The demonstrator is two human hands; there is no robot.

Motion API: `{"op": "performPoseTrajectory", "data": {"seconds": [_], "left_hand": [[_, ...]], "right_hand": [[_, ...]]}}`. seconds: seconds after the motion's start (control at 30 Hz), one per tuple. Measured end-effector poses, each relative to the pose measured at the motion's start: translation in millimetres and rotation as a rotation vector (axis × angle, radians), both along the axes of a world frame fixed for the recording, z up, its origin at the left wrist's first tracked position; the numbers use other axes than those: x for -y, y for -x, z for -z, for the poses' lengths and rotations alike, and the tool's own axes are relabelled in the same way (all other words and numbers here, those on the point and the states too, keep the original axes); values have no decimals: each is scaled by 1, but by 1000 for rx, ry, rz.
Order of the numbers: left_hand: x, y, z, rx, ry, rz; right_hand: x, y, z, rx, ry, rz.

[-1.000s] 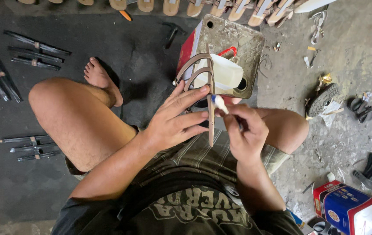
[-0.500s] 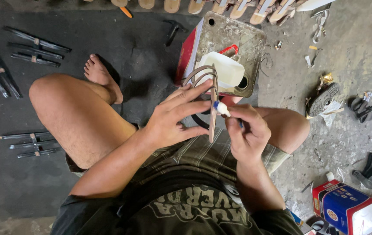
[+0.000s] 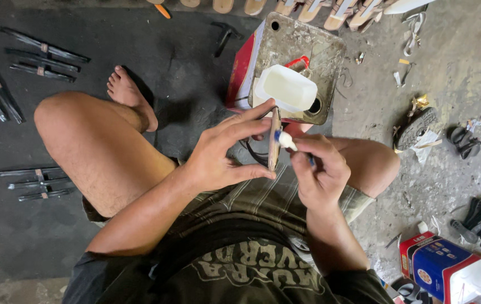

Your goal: The person sits on the floor and repeatedly applies a white substance to the straps of wooden sandals using a toothbrush. They handle multiple sandals one at a time, dipping the brush into a container and brushing the straps before placing the sandals on a nearby rack.

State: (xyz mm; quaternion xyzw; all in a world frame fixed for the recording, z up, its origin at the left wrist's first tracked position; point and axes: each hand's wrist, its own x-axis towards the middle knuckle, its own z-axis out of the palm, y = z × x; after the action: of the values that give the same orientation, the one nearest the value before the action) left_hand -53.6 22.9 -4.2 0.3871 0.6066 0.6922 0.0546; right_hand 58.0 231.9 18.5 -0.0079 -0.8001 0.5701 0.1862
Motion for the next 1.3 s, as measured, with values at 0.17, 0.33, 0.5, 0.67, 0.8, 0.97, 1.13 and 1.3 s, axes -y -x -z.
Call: {"op": "performPoseTrajectory", "data": {"seconds": [0.17, 0.33, 0.5, 0.67, 0.8, 0.97, 1.13, 1.3], "left_hand": [[0, -1, -3, 162, 35, 4], [0, -1, -5, 164, 24, 40], [3, -3, -9, 275, 31, 138], [4, -5, -12, 315, -32, 177], [5, -5, -12, 380, 2, 217], [4, -4, -13, 484, 82, 209], [6, -4, -14, 351, 22, 156], [6, -6, -16, 506, 152, 161]], "right_hand": [[3, -4, 0, 14, 13, -9], [1, 0, -1, -32, -6, -7], [-1, 6, -4, -47, -43, -10], [-1, 12, -10, -58, -35, -24], [-1, 17, -13, -24, -22, -3], [-3, 23, -16, -45, -107, -61], [-6, 22, -16, -51, -191, -88], [-11, 21, -10, -56, -235, -93]]}}
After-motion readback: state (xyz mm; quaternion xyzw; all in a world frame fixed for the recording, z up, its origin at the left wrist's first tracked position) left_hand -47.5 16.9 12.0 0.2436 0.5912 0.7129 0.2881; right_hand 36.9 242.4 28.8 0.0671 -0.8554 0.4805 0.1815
